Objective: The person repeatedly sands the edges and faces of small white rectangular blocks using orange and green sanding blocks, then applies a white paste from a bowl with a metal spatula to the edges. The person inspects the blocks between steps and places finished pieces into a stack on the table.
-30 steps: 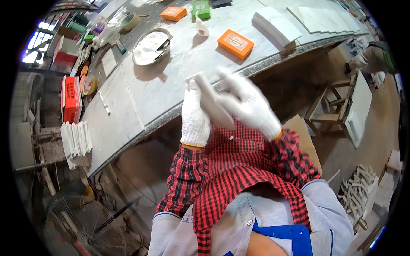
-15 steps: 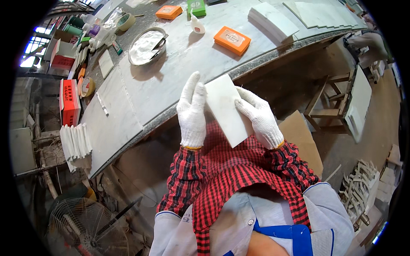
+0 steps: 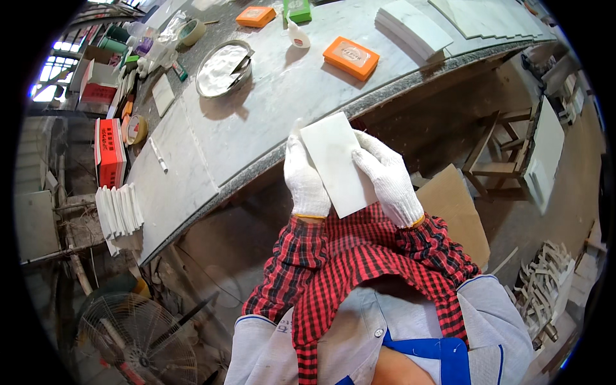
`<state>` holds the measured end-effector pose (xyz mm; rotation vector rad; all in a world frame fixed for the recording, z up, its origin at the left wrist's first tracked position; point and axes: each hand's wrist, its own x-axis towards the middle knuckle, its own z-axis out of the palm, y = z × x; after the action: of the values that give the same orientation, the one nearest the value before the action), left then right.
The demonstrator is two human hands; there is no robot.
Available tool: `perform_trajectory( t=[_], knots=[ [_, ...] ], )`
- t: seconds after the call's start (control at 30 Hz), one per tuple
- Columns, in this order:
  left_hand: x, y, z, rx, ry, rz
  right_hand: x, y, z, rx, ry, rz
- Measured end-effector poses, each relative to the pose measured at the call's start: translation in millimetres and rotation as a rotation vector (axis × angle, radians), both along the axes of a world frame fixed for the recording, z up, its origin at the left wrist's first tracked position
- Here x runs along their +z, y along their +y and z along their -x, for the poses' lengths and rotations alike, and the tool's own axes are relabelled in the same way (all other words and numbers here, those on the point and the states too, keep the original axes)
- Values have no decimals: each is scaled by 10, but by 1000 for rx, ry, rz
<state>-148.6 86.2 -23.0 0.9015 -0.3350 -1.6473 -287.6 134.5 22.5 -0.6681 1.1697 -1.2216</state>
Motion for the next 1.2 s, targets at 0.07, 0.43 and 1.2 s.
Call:
perform_trajectory(
  t=[0.07, 0.43, 1.2],
  knots=[
    [-185, -32, -66, 55, -25, -21, -1, 8, 25, -11, -5, -8],
    [37, 59, 37, -52, -295, 518, -69, -12, 86, -32, -68, -3],
    [108, 625, -282, -659, -773, 307, 418, -1828, 2185, -241, 930, 236]
  ],
)
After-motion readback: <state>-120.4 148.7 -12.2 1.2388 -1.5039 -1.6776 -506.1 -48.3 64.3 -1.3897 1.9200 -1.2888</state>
